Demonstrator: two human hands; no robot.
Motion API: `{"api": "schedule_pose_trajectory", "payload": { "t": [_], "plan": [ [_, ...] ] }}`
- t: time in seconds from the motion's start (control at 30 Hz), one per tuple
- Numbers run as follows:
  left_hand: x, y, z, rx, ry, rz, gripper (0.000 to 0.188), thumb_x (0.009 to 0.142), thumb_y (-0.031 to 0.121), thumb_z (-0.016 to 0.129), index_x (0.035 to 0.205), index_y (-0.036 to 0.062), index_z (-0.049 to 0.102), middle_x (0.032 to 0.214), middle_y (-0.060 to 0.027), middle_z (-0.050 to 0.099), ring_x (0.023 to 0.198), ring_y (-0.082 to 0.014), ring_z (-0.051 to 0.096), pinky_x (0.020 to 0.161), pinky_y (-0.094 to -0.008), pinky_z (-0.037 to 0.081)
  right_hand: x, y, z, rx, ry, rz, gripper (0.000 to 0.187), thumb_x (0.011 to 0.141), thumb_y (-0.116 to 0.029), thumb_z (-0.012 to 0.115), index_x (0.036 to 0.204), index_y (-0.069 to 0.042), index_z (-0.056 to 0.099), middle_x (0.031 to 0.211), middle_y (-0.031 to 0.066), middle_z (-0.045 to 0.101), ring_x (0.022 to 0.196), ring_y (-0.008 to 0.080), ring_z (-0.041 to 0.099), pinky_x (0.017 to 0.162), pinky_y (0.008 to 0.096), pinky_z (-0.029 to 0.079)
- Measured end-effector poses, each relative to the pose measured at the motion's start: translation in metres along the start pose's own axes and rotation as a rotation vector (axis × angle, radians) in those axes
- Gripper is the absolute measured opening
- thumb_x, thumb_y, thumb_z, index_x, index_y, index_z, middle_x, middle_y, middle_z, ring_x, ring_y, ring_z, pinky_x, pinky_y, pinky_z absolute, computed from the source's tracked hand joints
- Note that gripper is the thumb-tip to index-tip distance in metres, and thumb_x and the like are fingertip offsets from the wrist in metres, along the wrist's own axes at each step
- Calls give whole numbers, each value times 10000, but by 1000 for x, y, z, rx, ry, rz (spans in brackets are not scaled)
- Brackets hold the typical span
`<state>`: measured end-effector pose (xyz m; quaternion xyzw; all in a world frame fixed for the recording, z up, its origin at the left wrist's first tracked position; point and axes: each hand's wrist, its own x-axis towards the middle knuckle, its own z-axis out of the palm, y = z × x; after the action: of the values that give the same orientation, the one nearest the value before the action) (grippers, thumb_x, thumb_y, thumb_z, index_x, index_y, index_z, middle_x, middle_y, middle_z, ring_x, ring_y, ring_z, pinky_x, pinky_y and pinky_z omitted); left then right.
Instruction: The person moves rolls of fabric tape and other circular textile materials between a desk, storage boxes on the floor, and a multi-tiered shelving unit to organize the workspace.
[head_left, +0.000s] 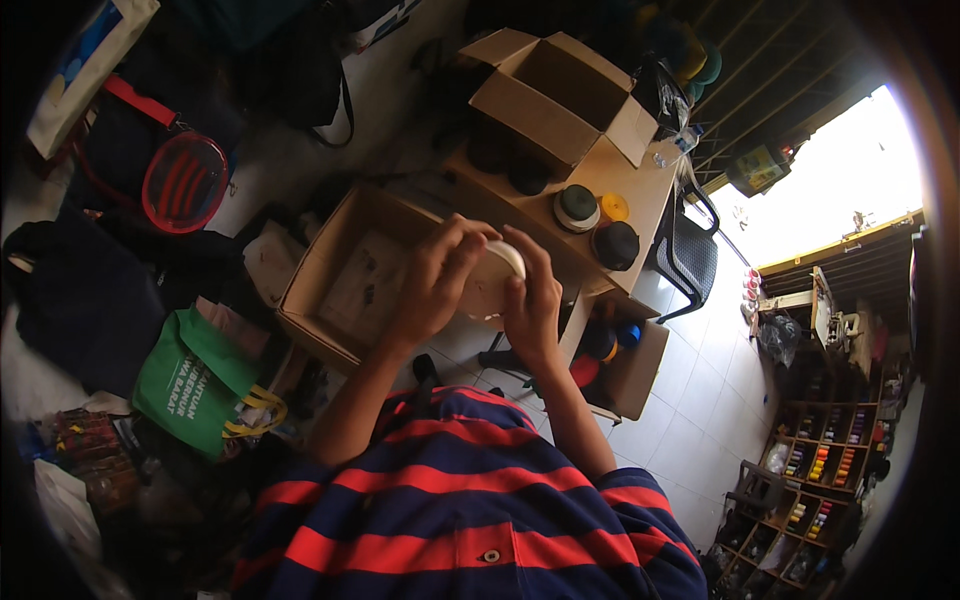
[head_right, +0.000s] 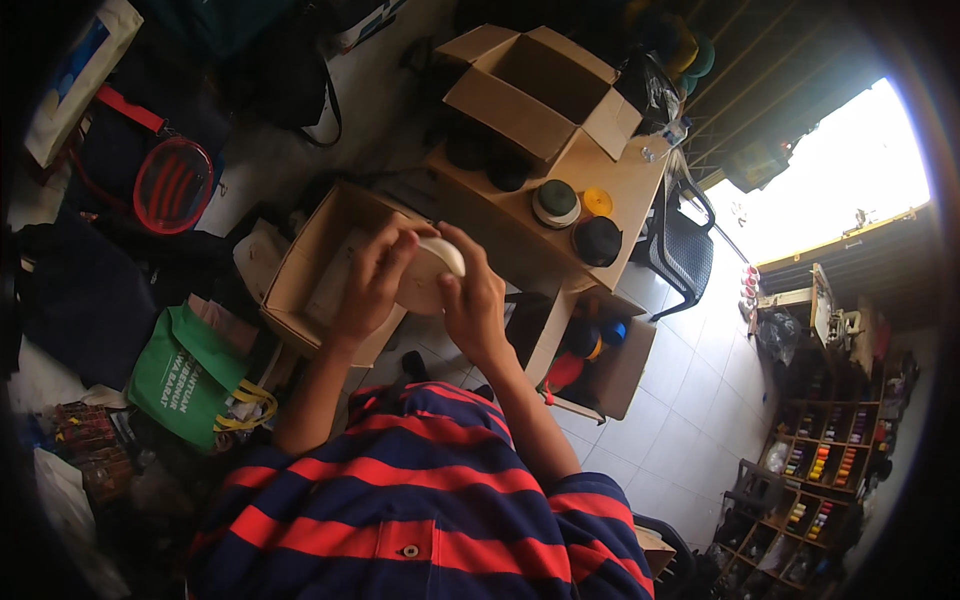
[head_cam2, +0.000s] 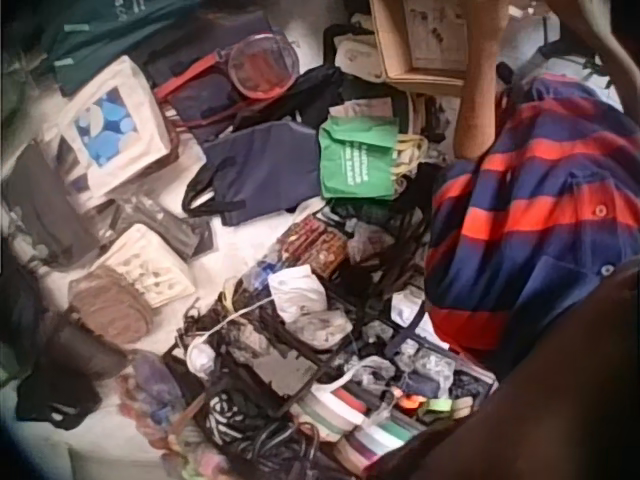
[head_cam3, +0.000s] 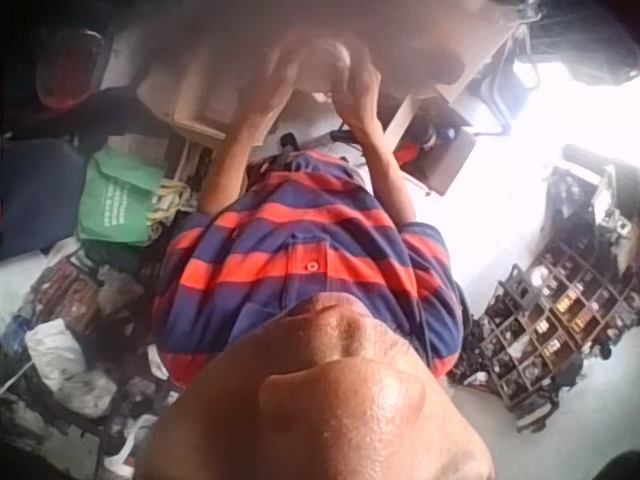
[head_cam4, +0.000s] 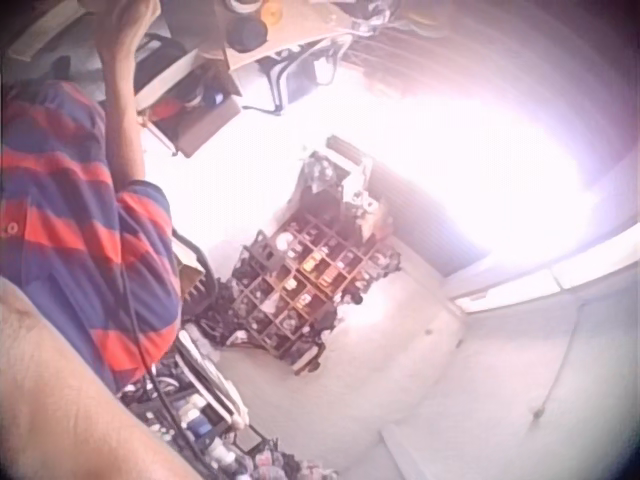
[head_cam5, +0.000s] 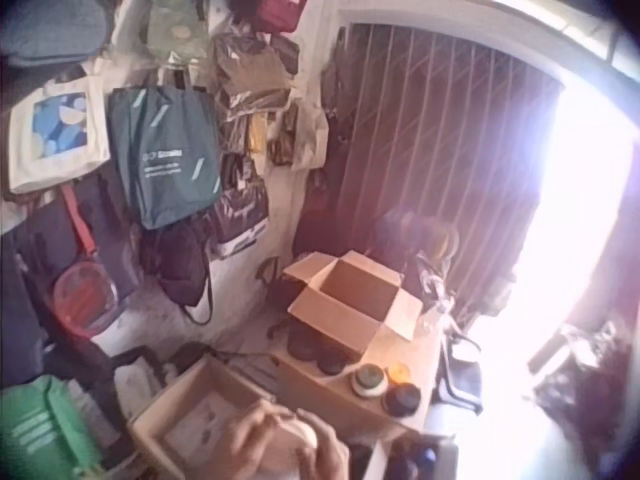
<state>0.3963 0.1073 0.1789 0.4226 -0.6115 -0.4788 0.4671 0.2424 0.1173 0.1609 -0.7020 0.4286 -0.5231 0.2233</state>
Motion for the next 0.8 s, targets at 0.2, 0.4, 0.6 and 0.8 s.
{"api": "schedule_pose_trajectory", "payload": {
  "t": [0.2, 0.4, 0.6, 0.8],
  "plan": [
    [-8, -30, 29, -370, 680, -81, 358, 1023, 311, 386, 1073, 12, 576, 1018, -79, 586, 945, -154, 561, 847, -280, 438, -7, -13, 41, 155, 46, 275, 460, 885, -177, 597, 1309, -42, 481, 1083, 197, 646, 977, 291, 666, 817, 350, 506],
    [5, -31, 10, -118, -144, 23, 339, 904, 306, 625, 1027, -10, 623, 860, -86, 632, 829, -151, 617, 727, -281, 478, -25, -10, -12, -65, -67, 259, 592, 798, -160, 709, 1339, -104, 476, 1044, 237, 652, 930, 368, 666, 761, 396, 532],
    [19, -10, 56, -15, -403, 238, 219, 873, 194, 679, 989, 9, 694, 833, -61, 607, 764, -138, 596, 687, -262, 459, -64, -43, -97, -146, -24, 569, 455, 848, -142, 672, 1283, -106, 547, 768, 178, 676, 725, 302, 692, 661, 365, 516],
    [-10, 30, 151, 124, -781, 609, 243, 775, 110, 743, 996, 16, 708, 801, -106, 631, 705, -204, 623, 637, -296, 486, -167, -76, -178, -316, 276, 591, 189, 948, -141, 556, 1053, -45, 680, 647, 87, 656, 595, 133, 644, 555, 265, 479]
  ]
}}
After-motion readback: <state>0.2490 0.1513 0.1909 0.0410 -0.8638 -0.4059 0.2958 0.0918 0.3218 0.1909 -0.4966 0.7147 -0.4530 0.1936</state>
